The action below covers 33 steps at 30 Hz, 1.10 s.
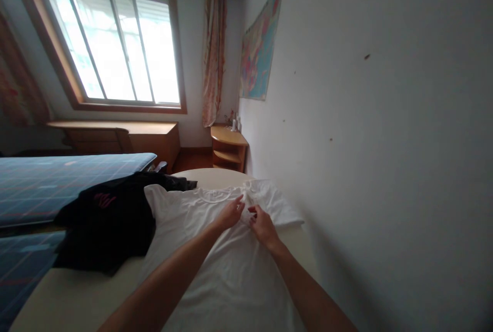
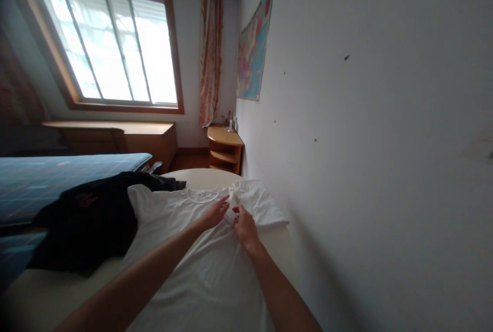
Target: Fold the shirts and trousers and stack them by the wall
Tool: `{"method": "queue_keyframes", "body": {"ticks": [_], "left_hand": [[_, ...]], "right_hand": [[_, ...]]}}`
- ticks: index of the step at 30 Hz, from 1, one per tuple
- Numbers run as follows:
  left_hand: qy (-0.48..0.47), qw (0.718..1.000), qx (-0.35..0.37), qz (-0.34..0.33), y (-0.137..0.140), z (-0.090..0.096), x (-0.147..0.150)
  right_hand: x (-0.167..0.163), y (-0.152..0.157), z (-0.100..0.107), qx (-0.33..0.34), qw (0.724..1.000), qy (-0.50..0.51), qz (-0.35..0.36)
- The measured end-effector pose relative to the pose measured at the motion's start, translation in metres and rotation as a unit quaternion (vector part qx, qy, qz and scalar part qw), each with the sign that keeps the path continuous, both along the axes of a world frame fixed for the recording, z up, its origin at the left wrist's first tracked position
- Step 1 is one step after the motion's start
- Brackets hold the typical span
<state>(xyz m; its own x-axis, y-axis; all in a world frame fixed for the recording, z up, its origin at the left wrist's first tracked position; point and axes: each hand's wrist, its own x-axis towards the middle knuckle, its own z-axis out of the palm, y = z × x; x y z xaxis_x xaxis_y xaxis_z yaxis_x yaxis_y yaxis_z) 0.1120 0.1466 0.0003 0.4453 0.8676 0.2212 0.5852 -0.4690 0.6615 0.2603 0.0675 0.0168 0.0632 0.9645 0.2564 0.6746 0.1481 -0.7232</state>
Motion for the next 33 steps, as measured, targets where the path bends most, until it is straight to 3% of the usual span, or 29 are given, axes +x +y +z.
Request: {"method": "queue_keyframes", "body": {"ticks": [8,12,16,19,24,30,33], "left_hand": [[0.003,0.999,-0.035,0.025,0.022,-0.008,0.009],[0.008,0.998,-0.043,0.035,0.027,-0.014,0.015],[-0.016,0.997,-0.047,0.056,0.031,-0.016,0.019],[-0.046,0.995,-0.047,0.076,0.036,-0.01,0.019],[-0.088,0.988,-0.049,0.115,0.045,0.003,0.003],[-0.083,0.983,-0.066,0.148,0.043,-0.006,-0.033],[-0.083,0.984,-0.074,0.14,0.041,-0.012,-0.042]], "right_hand": [[-0.016,-0.016,-0.004,0.027,0.998,0.021,0.049],[-0.014,-0.023,-0.006,0.017,0.999,-0.049,0.001],[-0.008,-0.032,0.0,-0.056,0.987,-0.139,-0.058],[-0.008,-0.036,0.012,-0.075,0.987,-0.124,-0.065],[-0.021,-0.039,0.029,-0.043,0.998,-0.035,-0.004],[-0.038,-0.055,0.024,-0.155,0.973,-0.173,0.01],[-0.047,-0.062,0.029,-0.156,0.967,-0.202,0.014]]}}
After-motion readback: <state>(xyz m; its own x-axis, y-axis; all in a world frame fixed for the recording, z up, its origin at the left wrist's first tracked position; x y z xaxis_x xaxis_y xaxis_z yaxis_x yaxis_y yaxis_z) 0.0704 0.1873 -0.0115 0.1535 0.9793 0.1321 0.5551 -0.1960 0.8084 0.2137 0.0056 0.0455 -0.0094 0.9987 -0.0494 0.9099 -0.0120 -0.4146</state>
